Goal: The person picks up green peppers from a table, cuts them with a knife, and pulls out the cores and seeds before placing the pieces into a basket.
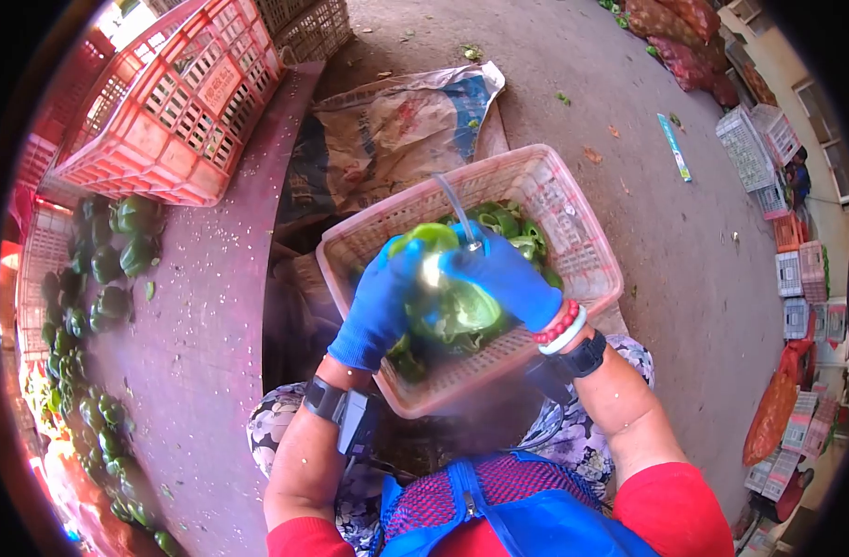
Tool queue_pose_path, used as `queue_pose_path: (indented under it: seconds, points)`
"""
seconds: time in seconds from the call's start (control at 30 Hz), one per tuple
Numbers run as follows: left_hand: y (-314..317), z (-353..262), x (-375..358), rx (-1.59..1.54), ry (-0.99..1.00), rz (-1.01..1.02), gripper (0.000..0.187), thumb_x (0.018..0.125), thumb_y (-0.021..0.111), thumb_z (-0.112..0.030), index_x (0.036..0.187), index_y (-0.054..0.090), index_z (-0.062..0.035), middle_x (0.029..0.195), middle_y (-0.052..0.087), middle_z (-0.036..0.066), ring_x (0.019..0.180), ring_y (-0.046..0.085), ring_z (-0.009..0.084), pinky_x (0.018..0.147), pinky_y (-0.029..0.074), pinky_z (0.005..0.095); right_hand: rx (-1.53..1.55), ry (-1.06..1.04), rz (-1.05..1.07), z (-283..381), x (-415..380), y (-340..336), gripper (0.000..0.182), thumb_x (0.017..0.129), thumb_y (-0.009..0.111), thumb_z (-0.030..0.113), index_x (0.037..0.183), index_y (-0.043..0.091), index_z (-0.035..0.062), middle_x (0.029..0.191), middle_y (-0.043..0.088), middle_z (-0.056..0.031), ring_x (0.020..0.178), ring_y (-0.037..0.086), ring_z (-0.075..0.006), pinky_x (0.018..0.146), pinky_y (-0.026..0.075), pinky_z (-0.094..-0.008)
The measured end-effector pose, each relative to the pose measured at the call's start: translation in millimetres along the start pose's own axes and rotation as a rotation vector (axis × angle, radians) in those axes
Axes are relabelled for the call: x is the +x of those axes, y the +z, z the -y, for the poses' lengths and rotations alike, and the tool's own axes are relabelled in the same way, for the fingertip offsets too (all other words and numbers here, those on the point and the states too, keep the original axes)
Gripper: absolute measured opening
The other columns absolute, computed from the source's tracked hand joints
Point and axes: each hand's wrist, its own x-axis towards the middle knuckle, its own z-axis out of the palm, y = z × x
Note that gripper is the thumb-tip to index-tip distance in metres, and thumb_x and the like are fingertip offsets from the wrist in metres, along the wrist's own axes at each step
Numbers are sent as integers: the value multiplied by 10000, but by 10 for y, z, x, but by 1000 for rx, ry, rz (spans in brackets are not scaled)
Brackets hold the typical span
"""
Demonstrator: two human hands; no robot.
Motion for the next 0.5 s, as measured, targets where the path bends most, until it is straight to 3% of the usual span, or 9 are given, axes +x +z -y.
queue_pose_path:
  seconds: [0.03,0.17,0.3,0.4,0.5]
  points:
    - [3,42,10,0,8,-20,425,1039,577,-398,1325,595,-85,1062,651,8,862,639,92,680,544,248,-61,33,50,34,-15,7,609,788,875,439,1166,621,35,1005,698,-72,943,648,-136,855,533,-339]
    - [75,166,35,221,108,-199,287,1032,620,-299,1205,618,-69,976,672,0,780,618,76,660,505,226,-321,28,-10,176,-113,139,552,743,861,303,1160,621,32,1031,715,-139,943,692,-235,850,535,-374]
    - [146,254,70,585,337,-409,198,1037,622,-242,1103,622,-55,888,681,19,773,606,92,679,496,255,-278,28,-41,73,-68,173,519,756,841,302,1142,619,34,998,716,-152,932,703,-272,831,541,-394]
    - [235,210,57,744,471,-513,146,999,637,-161,1095,630,-52,916,687,98,799,650,177,730,515,316,-306,49,-105,119,-77,250,497,767,823,303,1133,618,35,985,718,-175,951,708,-324,831,543,-415]
    - [188,147,69,1002,650,-502,253,883,685,-78,1127,623,-49,997,681,169,885,673,305,808,520,389,-429,56,-180,160,-96,320,489,778,809,315,1133,620,38,984,717,-202,979,703,-368,840,541,-435]
